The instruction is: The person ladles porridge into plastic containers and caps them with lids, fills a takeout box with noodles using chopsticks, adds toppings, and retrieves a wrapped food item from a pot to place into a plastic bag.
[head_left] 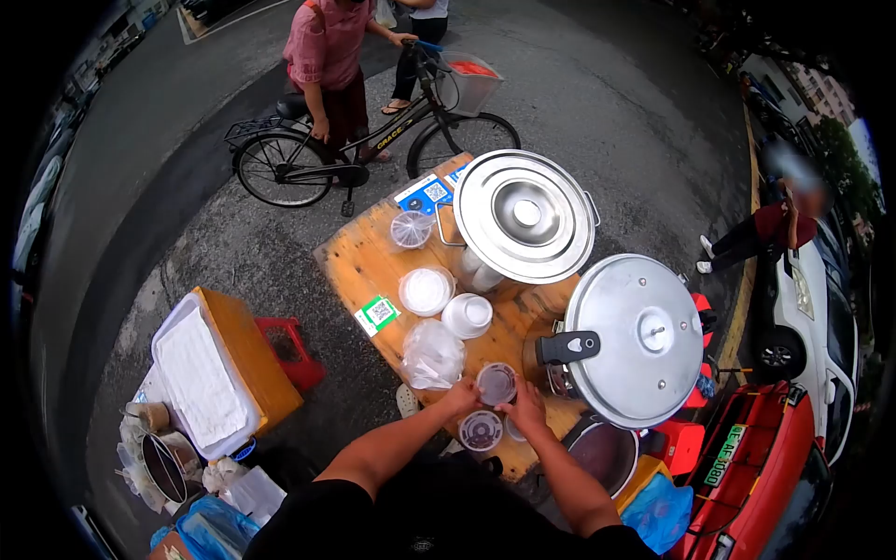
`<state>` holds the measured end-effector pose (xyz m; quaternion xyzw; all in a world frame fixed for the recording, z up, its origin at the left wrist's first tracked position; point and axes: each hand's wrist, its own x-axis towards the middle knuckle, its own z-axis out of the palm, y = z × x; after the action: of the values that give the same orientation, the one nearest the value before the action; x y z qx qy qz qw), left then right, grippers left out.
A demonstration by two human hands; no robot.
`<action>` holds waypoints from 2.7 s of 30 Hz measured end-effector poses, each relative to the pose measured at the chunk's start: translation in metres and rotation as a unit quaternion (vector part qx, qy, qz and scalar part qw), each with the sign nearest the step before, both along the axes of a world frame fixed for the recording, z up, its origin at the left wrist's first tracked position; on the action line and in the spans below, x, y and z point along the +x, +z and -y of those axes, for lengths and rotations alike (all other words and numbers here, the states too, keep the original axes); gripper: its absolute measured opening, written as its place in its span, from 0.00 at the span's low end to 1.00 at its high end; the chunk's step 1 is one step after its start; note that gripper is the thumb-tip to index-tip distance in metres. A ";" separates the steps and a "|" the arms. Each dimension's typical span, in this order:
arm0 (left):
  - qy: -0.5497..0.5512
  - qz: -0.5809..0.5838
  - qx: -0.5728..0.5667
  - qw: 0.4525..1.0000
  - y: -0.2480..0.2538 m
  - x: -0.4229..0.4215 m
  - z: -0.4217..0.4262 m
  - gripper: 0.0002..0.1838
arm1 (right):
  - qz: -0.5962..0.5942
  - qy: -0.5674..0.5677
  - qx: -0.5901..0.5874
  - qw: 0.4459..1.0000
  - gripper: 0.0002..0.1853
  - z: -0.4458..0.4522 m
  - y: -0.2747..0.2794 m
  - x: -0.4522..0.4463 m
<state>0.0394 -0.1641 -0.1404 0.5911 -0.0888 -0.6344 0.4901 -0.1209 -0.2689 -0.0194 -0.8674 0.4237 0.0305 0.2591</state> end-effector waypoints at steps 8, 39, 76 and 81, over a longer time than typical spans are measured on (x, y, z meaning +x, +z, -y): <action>0.083 -0.028 -0.026 0.996 0.001 -0.014 -0.005 0.12 | 0.020 0.015 -0.017 1.000 0.46 0.004 0.013 0.003; 0.105 -0.081 -0.018 0.991 0.031 -0.013 -0.013 0.12 | 0.069 -0.067 0.430 0.898 0.29 0.062 -0.063 -0.010; 0.137 0.203 -0.030 0.969 0.065 0.000 -0.113 0.15 | 0.130 0.062 0.107 0.984 0.31 0.026 -0.036 -0.021; 0.193 0.106 0.063 0.973 0.067 -0.013 -0.222 0.12 | 0.120 0.081 -0.053 0.988 0.23 0.004 0.002 -0.032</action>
<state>0.0269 0.0581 -0.0732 0.6910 0.0159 -0.4654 0.5529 -0.1533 -0.2726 -0.0172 -0.9089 0.3187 -0.0755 0.2581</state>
